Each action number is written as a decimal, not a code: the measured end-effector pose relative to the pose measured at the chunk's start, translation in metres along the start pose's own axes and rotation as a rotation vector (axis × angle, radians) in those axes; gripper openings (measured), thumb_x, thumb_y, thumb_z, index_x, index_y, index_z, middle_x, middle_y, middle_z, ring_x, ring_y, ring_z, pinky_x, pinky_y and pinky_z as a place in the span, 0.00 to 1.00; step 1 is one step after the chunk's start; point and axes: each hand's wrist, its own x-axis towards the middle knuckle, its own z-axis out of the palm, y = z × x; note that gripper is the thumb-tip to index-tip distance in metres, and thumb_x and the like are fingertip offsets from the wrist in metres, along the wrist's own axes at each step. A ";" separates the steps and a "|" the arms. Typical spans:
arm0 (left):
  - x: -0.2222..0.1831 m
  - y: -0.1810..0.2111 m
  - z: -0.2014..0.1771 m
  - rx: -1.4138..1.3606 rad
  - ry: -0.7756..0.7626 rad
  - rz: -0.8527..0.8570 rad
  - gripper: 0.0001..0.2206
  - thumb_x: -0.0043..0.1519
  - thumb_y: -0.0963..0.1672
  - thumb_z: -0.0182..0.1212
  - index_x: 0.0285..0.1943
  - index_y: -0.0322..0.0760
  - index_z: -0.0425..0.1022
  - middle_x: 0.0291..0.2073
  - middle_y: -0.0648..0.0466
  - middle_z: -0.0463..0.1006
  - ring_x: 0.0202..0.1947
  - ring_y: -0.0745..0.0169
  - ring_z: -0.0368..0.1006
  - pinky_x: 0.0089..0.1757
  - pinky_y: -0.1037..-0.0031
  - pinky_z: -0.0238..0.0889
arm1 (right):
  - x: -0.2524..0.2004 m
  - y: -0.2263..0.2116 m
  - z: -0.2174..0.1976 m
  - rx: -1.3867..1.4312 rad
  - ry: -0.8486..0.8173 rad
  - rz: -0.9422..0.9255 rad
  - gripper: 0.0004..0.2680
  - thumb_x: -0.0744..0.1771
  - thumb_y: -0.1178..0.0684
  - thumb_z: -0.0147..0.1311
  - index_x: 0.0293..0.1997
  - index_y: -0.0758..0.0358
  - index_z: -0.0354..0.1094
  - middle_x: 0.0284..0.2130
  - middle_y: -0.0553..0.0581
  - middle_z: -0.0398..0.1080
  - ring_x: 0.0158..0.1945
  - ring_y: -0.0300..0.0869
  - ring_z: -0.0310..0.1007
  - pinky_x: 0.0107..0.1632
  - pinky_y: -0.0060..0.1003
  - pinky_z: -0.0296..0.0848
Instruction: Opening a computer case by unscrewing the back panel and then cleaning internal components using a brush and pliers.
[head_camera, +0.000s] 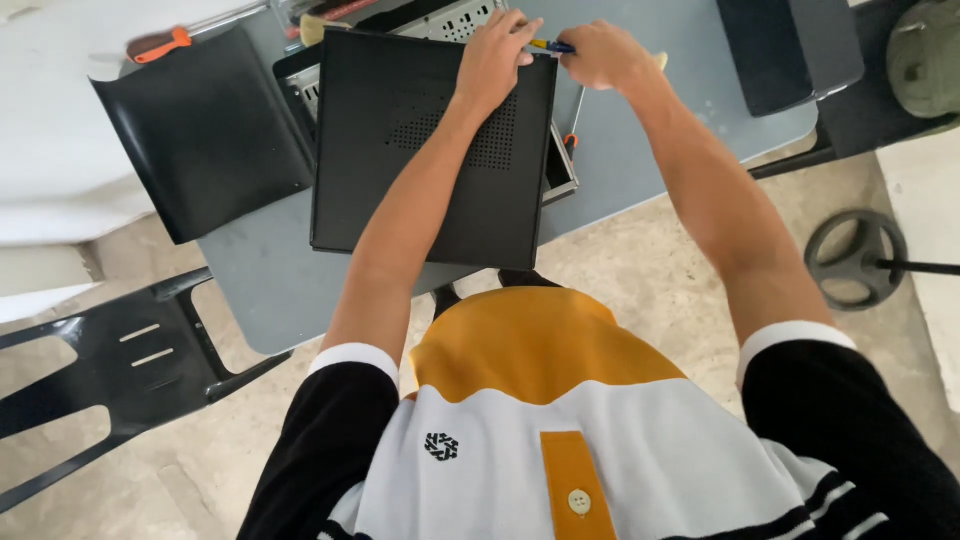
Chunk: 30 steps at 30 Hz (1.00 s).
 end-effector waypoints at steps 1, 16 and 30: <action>0.002 -0.003 0.003 -0.024 0.019 0.026 0.24 0.75 0.40 0.85 0.81 0.41 0.87 0.62 0.53 0.84 0.61 0.47 0.81 0.50 0.53 0.87 | -0.003 -0.013 -0.011 -0.025 -0.086 0.047 0.13 0.73 0.59 0.43 0.58 0.64 0.79 0.47 0.77 0.83 0.51 0.80 0.81 0.48 0.74 0.77; 0.006 0.003 -0.019 0.145 -0.073 0.168 0.13 0.77 0.39 0.80 0.67 0.43 0.86 0.58 0.54 0.79 0.62 0.50 0.75 0.57 0.56 0.76 | 0.002 0.030 0.016 0.091 0.075 -0.247 0.25 0.84 0.26 0.63 0.47 0.60 0.73 0.28 0.55 0.71 0.29 0.55 0.70 0.35 0.54 0.67; -0.002 0.008 -0.012 0.342 -0.071 0.167 0.15 0.73 0.37 0.77 0.65 0.44 0.80 0.60 0.54 0.75 0.62 0.51 0.73 0.58 0.58 0.71 | 0.036 0.047 0.067 -0.067 0.256 -0.449 0.17 0.89 0.43 0.54 0.54 0.68 0.71 0.24 0.65 0.70 0.24 0.67 0.71 0.27 0.60 0.66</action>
